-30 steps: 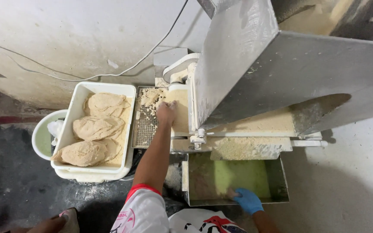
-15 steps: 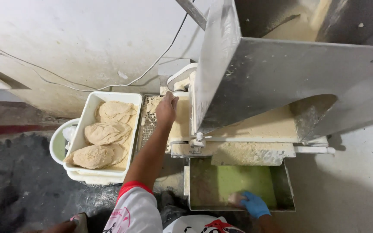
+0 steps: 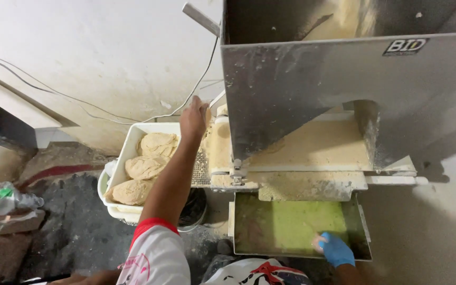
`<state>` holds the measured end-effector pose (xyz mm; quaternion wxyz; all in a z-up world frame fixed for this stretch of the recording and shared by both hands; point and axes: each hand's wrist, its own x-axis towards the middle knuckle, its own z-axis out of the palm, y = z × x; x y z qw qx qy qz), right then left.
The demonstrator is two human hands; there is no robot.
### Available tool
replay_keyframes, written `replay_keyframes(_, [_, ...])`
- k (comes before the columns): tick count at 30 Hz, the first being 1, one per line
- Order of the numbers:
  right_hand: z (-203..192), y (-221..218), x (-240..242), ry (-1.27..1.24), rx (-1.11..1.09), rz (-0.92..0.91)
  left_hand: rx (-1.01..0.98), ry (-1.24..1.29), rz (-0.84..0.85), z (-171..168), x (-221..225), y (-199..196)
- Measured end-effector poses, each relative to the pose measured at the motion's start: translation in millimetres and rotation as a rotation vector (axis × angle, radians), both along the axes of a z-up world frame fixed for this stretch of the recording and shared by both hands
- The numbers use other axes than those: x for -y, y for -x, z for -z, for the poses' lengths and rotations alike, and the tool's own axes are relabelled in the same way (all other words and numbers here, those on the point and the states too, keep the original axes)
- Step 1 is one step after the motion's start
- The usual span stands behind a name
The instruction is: A person is breading chicken fillets by dipping them in a liquid mixture and then feeding them into an industrial breading machine.
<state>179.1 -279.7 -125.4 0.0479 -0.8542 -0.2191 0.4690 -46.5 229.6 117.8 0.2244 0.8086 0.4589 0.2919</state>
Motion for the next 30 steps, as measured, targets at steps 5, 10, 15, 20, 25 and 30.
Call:
replay_keyframes(5, [-6.6, 5.7, 10.4, -0.099, 0.061, 0.057, 0.174, 0.18, -0.102, -20.8, 60.6, 35.0])
replay_keyframes(10, [45.0, -2.8, 29.9, -0.152, 0.129, 0.053, -0.015, 0.015, -0.008, -10.5, 136.2, 61.8])
replay_keyframes(15, [-33.6, 10.6, 14.0, -0.139, 0.058, 0.027, -0.137, 0.148, 0.107, 5.6, 212.8, 47.3])
replay_keyframes(20, [-12.1, 9.2, 32.2, -0.223, 0.081, -0.018, -0.092, 0.166, 0.247, 24.0, 256.3, -49.6])
replay_keyframes(25, [20.7, 4.9, 40.9, -0.279, 0.178, -0.16, 0.113, 0.092, 0.272, 45.1, 234.4, -155.1])
replay_keyframes(30, [10.9, 6.0, 40.8, -0.312, 0.083, 0.006, 0.086, 0.167, 0.248, -4.6, 218.8, -241.5])
